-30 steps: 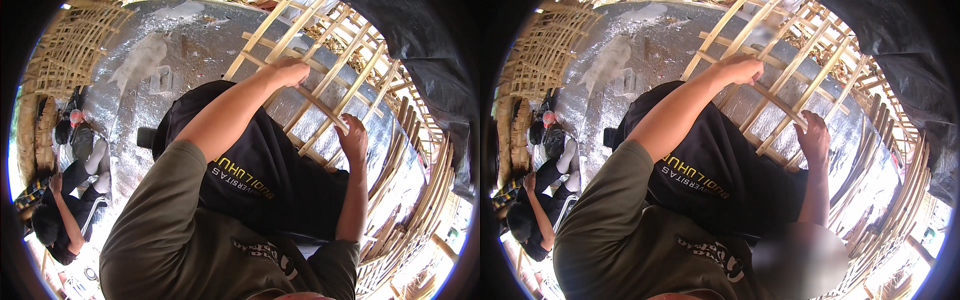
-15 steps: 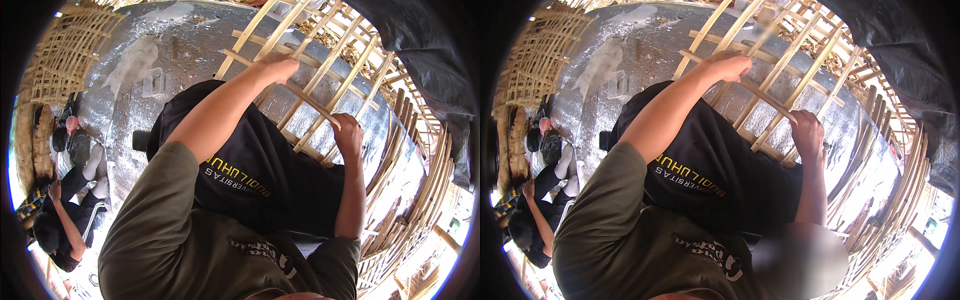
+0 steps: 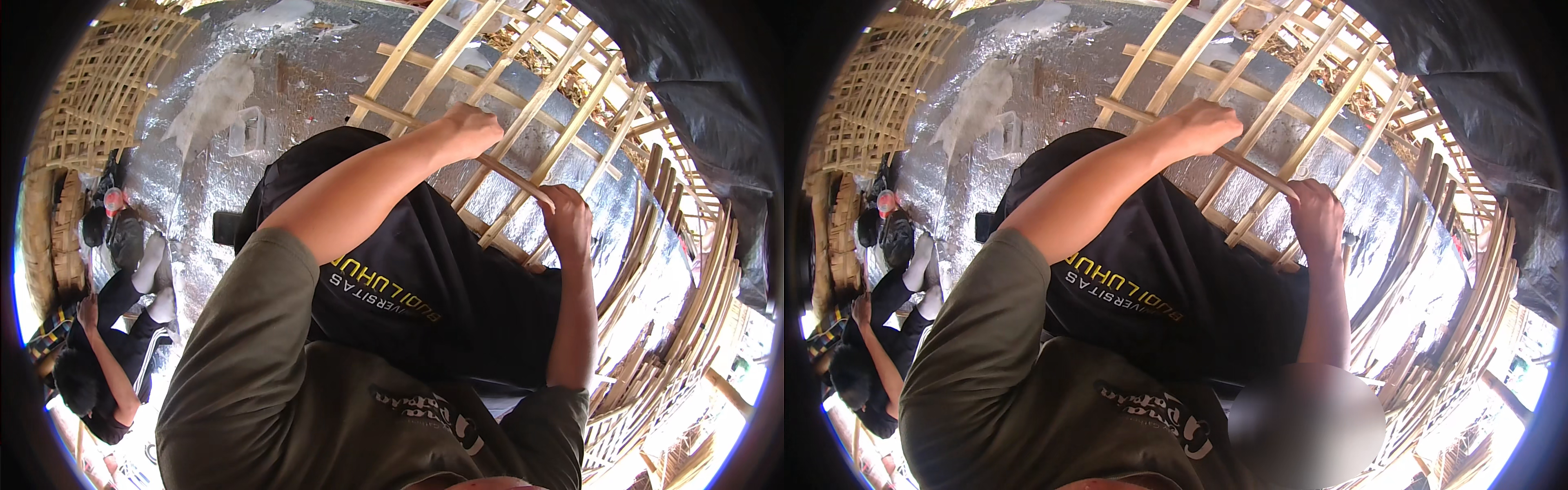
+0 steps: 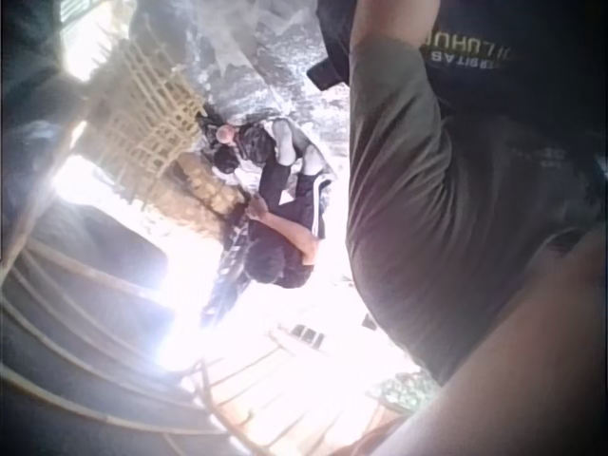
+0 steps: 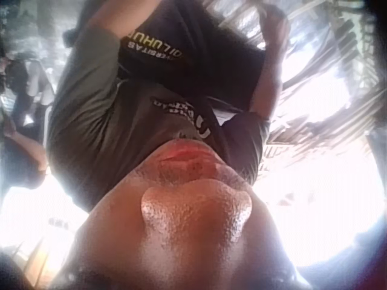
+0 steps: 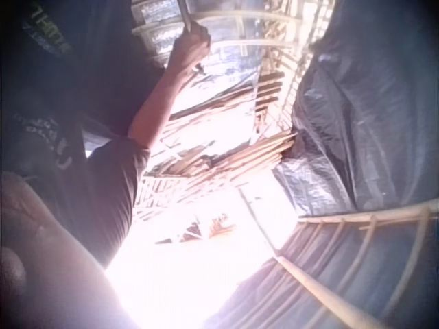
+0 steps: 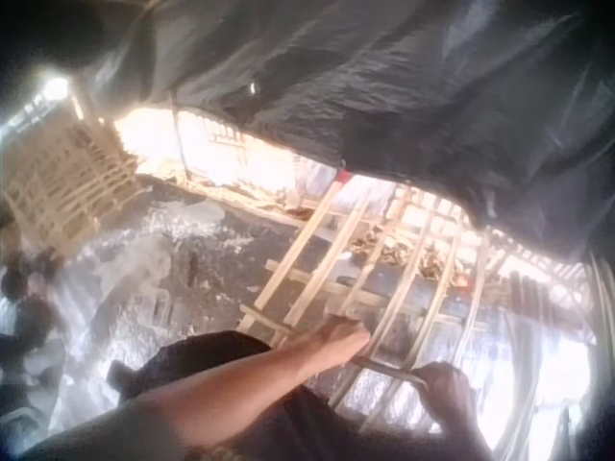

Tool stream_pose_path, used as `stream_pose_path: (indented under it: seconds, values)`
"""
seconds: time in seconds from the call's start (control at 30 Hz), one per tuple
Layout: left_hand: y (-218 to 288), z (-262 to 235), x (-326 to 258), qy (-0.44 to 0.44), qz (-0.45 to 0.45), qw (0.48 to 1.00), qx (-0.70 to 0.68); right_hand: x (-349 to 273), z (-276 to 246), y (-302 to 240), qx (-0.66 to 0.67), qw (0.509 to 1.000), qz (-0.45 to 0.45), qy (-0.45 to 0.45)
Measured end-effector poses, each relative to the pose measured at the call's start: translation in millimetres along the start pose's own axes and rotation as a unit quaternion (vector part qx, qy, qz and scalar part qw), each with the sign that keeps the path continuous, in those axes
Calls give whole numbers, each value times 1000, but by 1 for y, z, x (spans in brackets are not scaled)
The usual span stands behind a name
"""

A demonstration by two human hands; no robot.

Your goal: The person aligns bamboo strips on a wooden frame and secures the intersections using a hammer and small nails to form a grid pattern.

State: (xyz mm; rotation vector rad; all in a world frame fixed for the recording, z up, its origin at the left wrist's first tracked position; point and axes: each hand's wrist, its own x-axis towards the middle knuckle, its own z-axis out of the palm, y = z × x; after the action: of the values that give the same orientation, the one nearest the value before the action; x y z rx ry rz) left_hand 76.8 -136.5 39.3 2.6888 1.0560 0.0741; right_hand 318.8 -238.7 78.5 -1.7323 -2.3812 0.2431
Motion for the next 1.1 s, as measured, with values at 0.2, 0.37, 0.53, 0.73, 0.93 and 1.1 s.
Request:
stream_pose_path:
  seconds: [0.2, 0.37, 0.53, 0.73, 0.93, 1.1]
  values:
    - [0, -3, 2, 11, 3, 1000, 7, -1, -3, 3, 5, 1000, 18, -11]
    - [-5, 5, 6, -33, -15, 999, -19, 1, -4, 20, 10, 999, 33, 15]
    - [-3, -4, 7, -55, -20, 998, -13, 0, -19, 50, 73, 984, 104, 125]
    - [0, -10, 12, -99, -32, 994, -38, -22, -17, 115, 131, 952, 267, 78]
    - [-5, -6, 8, -99, -51, 991, -70, -38, -18, 129, 322, 865, 342, -177]
    - [-5, -4, 12, -118, -52, 989, -75, -39, -16, 125, 351, 860, 280, -242]
